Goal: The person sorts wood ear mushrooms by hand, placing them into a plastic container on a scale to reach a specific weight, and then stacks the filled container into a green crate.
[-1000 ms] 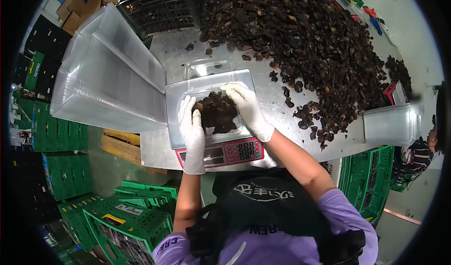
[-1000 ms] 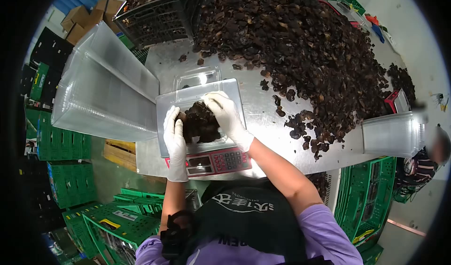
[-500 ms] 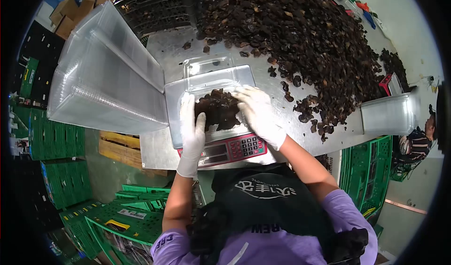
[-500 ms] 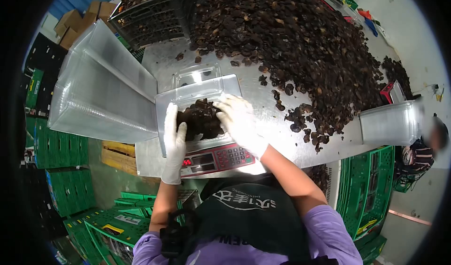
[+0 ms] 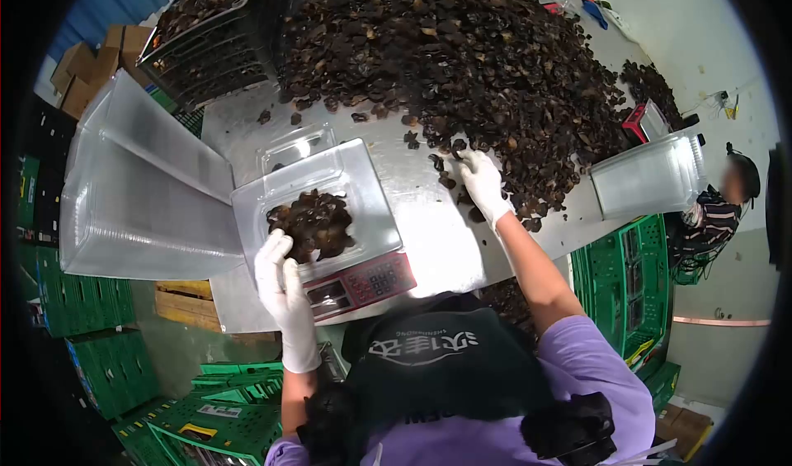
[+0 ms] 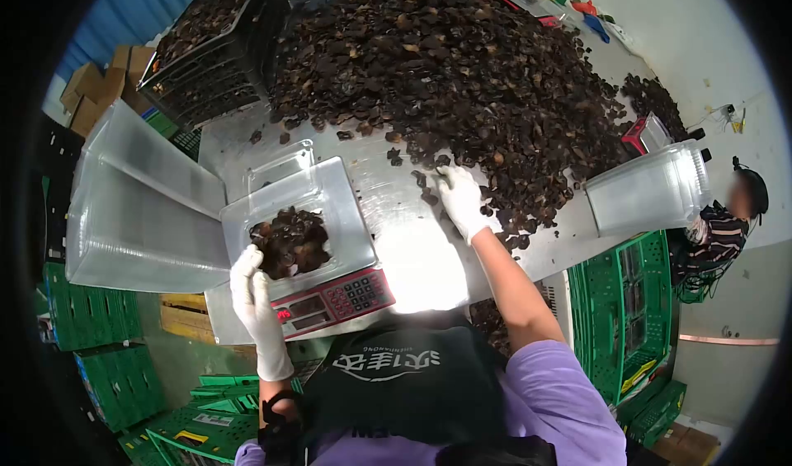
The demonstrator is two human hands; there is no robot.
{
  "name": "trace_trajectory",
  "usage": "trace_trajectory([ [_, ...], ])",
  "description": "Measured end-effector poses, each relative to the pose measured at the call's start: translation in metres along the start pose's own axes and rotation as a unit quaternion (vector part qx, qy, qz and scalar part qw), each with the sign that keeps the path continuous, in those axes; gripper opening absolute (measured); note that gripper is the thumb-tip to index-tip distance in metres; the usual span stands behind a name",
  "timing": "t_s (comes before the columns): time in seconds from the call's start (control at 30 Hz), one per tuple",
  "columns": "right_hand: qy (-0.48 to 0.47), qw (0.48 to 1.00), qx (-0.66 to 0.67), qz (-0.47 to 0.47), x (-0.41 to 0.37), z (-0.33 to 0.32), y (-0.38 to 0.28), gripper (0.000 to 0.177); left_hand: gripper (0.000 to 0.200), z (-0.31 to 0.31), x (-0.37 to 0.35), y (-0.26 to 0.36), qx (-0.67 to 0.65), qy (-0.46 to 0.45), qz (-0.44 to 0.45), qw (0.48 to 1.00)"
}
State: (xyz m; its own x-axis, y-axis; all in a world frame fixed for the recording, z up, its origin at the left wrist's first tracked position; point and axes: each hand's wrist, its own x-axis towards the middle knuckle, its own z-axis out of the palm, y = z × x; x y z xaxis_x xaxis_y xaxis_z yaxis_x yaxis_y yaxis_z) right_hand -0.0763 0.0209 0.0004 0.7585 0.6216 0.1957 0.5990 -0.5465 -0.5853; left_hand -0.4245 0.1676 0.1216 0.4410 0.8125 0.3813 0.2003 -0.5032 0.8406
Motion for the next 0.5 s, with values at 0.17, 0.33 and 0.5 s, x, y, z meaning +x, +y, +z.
trace_trajectory([
  [0.17, -0.037, 0.992, -0.12, -0.017, 0.064, 0.038, 0.014, 0.029, 0.022, 0.058, -0.011, 0.04, -0.005, -0.132, -0.007, 0.991],
  [0.33, -0.07, 0.972, -0.224, -0.033, 0.085, 0.053, 0.013, 0.021, 0.021, 0.129, -0.025, 0.042, 0.031, -0.296, -0.03, 0.954],
  [0.5, 0.021, 0.997, 0.036, -0.062, 0.07, 0.019, 0.043, 0.013, 0.02, 0.228, -0.01, -0.002, -0.004, -0.313, -0.05, 0.948],
])
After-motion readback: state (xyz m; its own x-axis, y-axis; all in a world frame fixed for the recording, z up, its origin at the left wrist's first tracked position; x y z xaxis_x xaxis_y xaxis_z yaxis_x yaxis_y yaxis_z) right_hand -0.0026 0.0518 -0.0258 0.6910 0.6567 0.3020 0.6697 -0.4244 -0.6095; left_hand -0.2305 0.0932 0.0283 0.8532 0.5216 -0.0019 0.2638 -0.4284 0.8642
